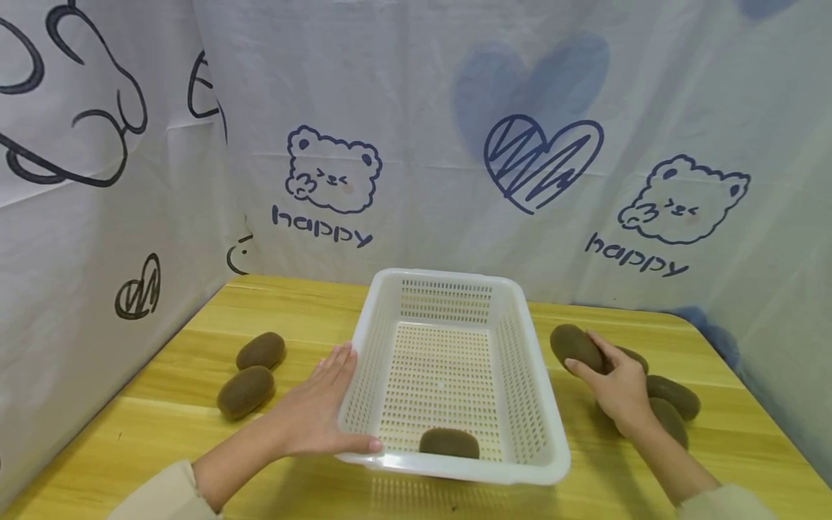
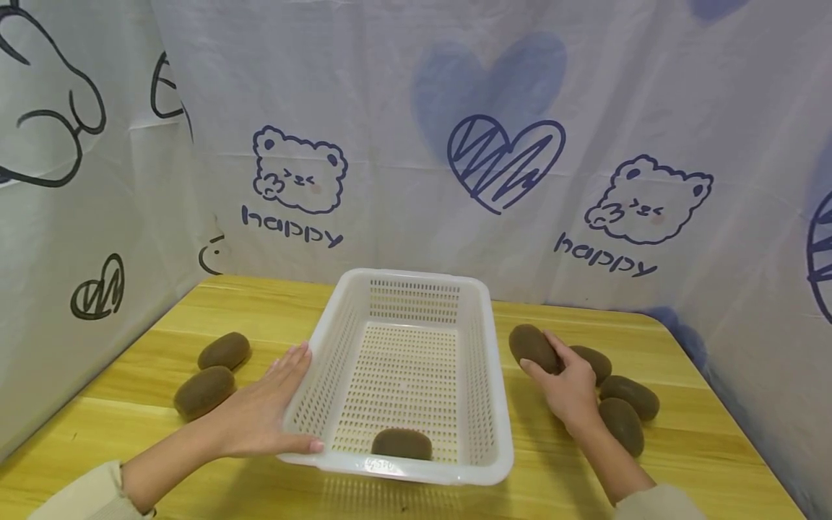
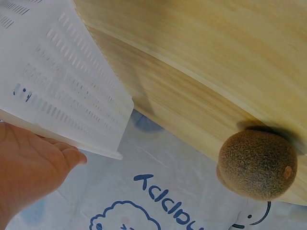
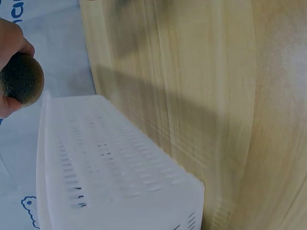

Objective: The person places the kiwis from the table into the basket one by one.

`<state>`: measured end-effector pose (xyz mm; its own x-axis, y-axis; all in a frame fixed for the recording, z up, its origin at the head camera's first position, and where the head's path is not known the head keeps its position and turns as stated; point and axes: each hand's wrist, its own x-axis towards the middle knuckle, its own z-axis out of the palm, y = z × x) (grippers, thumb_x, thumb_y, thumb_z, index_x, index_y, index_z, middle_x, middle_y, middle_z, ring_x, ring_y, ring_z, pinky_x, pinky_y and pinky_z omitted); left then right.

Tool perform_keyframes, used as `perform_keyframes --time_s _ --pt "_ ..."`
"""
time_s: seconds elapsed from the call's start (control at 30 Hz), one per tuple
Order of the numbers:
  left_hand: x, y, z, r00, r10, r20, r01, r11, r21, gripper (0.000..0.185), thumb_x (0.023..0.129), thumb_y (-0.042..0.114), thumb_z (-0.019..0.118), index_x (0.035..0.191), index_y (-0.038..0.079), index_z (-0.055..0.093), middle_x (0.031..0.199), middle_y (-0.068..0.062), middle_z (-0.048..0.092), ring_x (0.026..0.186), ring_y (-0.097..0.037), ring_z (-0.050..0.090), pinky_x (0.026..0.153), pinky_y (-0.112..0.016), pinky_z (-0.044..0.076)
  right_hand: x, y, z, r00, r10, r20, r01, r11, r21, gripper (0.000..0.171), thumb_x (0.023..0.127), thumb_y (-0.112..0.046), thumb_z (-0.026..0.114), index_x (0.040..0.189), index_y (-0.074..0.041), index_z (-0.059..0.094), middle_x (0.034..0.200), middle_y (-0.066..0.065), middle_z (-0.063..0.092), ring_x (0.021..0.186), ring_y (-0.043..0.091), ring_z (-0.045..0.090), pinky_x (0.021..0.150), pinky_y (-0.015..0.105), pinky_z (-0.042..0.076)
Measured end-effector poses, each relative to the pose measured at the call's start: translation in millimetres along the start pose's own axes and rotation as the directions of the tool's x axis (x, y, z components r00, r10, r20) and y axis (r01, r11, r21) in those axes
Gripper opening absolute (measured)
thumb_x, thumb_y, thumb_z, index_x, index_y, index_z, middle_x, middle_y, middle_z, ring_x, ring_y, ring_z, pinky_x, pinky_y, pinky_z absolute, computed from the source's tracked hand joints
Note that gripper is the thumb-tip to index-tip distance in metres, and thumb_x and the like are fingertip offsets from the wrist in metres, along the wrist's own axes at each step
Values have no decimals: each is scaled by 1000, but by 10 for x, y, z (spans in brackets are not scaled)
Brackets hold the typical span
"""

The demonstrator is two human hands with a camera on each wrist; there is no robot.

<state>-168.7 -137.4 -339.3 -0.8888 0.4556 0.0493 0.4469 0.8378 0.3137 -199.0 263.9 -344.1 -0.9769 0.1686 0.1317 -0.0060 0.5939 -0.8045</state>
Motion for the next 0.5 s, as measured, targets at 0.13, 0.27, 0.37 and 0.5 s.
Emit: perform_keyframes --time_s 0.13,0.27,0.37,0.5 --pt "0 -4 5 1000 1 -4 -1 1000 0 125 64 76 59 145 -9 14 153 -25 7 143 -37 10 116 -48 19 -31 -57 -4 1000 -11 12 11 1000 -5 72 87 -32 65 145 -6 31 149 19 30 136 37 29 105 45 35" --pt "-1 -5 5 1000 0 -4 0 1000 -2 125 64 76 59 145 -9 14 153 -25 6 143 -37 10 116 -48 19 -68 -136 -2 999 -43 13 43 999 17 71 86 -30 66 143 -5 33 148 18 33 135 35 32 96 12 42" --pt "-2 -3 3 1000 -2 -1 2 1000 -2 125 64 75 60 145 -9 14 153 -25 6 143 -37 10 116 -48 19 -98 -206 9 996 -83 26 82 995 50 70 86 -27 67 143 -3 34 147 21 33 132 36 36 80 -6 35" --pt "-2 -1 0 1000 -2 1 2 1000 2 125 64 76 59 145 -8 14 153 -25 6 143 -37 10 116 -48 19 -135 -287 45 989 -138 51 135 989 61 67 86 -23 66 142 -2 35 145 23 36 124 31 47 76 -4 38"
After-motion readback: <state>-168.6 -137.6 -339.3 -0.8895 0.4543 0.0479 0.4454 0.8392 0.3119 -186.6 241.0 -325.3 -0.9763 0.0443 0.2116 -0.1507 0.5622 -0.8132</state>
